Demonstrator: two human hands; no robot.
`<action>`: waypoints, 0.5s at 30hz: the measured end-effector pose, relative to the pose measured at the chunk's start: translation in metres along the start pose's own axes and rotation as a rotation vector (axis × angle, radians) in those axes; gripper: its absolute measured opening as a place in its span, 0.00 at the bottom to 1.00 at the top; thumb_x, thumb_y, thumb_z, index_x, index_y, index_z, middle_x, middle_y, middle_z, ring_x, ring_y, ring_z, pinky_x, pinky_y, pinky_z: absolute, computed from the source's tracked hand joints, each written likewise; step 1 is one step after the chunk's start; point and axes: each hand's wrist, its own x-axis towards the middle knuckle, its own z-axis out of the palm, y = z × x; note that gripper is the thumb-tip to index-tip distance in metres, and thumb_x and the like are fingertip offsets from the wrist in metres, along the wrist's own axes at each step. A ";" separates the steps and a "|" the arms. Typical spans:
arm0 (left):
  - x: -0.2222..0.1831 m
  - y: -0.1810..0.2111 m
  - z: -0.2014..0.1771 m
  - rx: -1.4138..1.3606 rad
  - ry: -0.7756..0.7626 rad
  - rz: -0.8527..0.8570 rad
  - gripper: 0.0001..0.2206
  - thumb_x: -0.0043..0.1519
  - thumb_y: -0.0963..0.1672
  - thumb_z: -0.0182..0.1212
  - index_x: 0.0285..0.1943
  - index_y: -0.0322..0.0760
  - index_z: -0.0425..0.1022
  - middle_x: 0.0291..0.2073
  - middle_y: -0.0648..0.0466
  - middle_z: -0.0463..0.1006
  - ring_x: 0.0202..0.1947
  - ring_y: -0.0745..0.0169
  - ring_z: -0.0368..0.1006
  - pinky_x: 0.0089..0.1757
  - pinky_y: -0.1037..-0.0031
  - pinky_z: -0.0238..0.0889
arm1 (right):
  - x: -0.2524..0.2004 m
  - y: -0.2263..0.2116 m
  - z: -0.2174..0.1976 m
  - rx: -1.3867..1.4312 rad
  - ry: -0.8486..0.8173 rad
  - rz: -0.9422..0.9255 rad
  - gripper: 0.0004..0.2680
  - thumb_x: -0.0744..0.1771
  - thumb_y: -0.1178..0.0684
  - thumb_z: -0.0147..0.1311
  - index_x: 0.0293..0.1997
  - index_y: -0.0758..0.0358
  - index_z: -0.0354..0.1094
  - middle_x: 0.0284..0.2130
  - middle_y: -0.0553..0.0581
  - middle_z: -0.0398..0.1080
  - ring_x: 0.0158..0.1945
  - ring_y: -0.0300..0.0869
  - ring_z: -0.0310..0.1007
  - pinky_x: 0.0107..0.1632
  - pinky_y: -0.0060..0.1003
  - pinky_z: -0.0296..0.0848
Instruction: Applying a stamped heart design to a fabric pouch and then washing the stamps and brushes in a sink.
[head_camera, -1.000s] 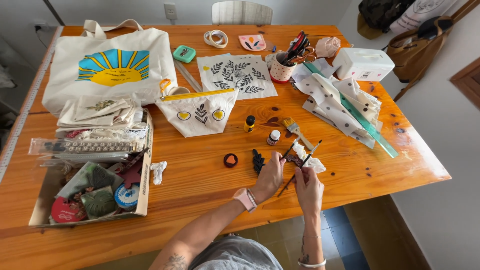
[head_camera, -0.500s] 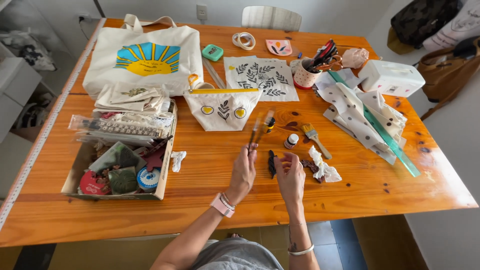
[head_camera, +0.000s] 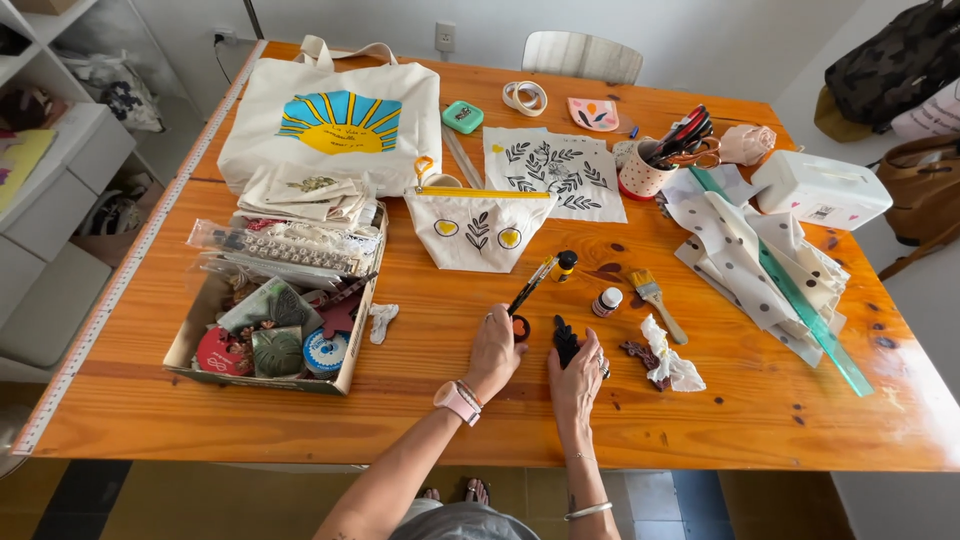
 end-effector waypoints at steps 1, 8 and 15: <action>0.003 -0.007 0.011 0.001 0.005 -0.002 0.35 0.55 0.43 0.81 0.65 0.27 0.61 0.47 0.40 0.76 0.52 0.40 0.79 0.53 0.59 0.77 | 0.001 -0.004 -0.004 0.003 -0.001 -0.005 0.29 0.68 0.48 0.63 0.77 0.58 0.49 0.55 0.62 0.65 0.61 0.64 0.67 0.62 0.60 0.69; -0.002 0.008 0.000 0.036 0.123 0.010 0.25 0.61 0.41 0.75 0.59 0.29 0.62 0.42 0.42 0.77 0.47 0.42 0.79 0.47 0.60 0.77 | 0.011 -0.041 -0.053 0.196 0.013 -0.107 0.27 0.68 0.50 0.64 0.76 0.60 0.54 0.55 0.61 0.68 0.60 0.60 0.71 0.60 0.59 0.73; -0.059 0.077 -0.111 0.012 0.600 -0.068 0.24 0.60 0.36 0.73 0.61 0.26 0.64 0.37 0.45 0.74 0.41 0.42 0.82 0.39 0.61 0.82 | 0.014 -0.140 -0.116 0.514 0.093 -0.511 0.27 0.66 0.57 0.71 0.72 0.69 0.59 0.52 0.63 0.72 0.57 0.55 0.76 0.62 0.46 0.78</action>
